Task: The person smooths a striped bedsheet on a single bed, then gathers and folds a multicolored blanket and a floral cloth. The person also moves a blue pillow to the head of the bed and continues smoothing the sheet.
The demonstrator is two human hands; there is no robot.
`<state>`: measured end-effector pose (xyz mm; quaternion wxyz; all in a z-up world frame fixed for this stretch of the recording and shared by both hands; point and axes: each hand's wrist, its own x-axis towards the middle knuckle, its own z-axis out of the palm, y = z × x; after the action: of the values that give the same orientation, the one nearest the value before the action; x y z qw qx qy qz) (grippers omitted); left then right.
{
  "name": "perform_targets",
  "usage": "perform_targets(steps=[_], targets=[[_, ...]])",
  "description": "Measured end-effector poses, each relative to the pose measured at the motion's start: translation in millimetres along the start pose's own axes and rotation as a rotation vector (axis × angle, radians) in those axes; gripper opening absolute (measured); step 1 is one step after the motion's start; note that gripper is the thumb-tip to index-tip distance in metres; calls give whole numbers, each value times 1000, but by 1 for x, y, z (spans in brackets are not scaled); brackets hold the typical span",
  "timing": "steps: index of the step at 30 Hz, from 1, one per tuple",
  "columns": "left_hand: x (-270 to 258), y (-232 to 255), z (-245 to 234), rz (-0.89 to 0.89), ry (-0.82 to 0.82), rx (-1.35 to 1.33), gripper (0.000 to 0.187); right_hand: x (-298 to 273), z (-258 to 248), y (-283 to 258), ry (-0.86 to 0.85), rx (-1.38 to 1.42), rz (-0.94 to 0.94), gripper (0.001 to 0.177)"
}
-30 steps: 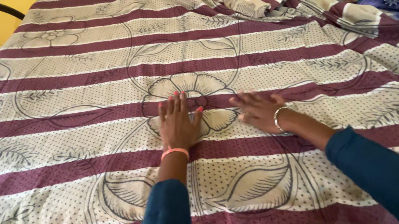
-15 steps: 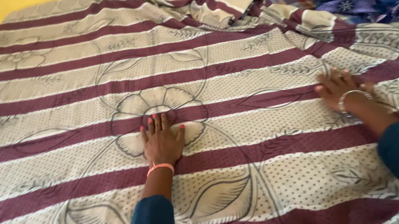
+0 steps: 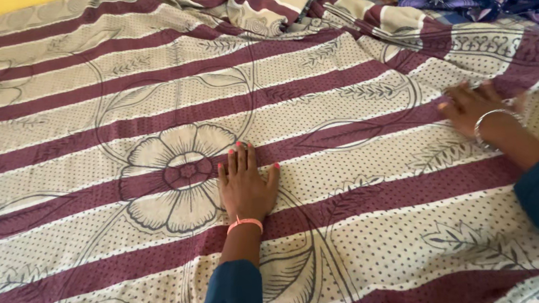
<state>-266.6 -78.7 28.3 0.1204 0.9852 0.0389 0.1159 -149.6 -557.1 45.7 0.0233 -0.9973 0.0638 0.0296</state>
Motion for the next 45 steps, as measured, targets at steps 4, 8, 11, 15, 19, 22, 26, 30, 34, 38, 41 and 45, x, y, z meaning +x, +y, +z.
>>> perform_targets(steps=[4,8,11,15,19,22,26,30,34,38,41,45], targets=[[-4,2,3,9,52,-14,82,-17,-28,-18,10,-145,91,65],[-7,0,5,15,77,-15,80,-66,-22,-132,-115,-295,-140,65],[-5,-3,5,19,70,-38,79,-105,-3,-185,-51,-186,-545,77],[-8,-7,8,34,33,-46,79,-95,-3,-147,-197,-178,-275,78],[-5,-19,7,82,17,-66,77,-72,-8,-60,-65,-200,-173,77],[-7,-23,12,113,37,-76,75,-65,-4,-42,-118,-243,-45,67],[-10,-24,17,114,81,-64,74,-77,21,-111,7,-131,-308,55],[-13,-25,15,107,87,-56,73,-98,33,-154,-217,-26,-410,75],[-8,-26,17,90,31,-61,75,-75,24,-90,-181,-92,-307,78],[13,-44,10,74,32,-90,81,-37,27,-5,-51,-37,-286,77],[22,-84,-10,37,123,-8,84,-11,37,-17,-7,-191,-198,69],[24,-144,-44,-72,131,113,84,-20,39,-140,66,-149,-404,69]])
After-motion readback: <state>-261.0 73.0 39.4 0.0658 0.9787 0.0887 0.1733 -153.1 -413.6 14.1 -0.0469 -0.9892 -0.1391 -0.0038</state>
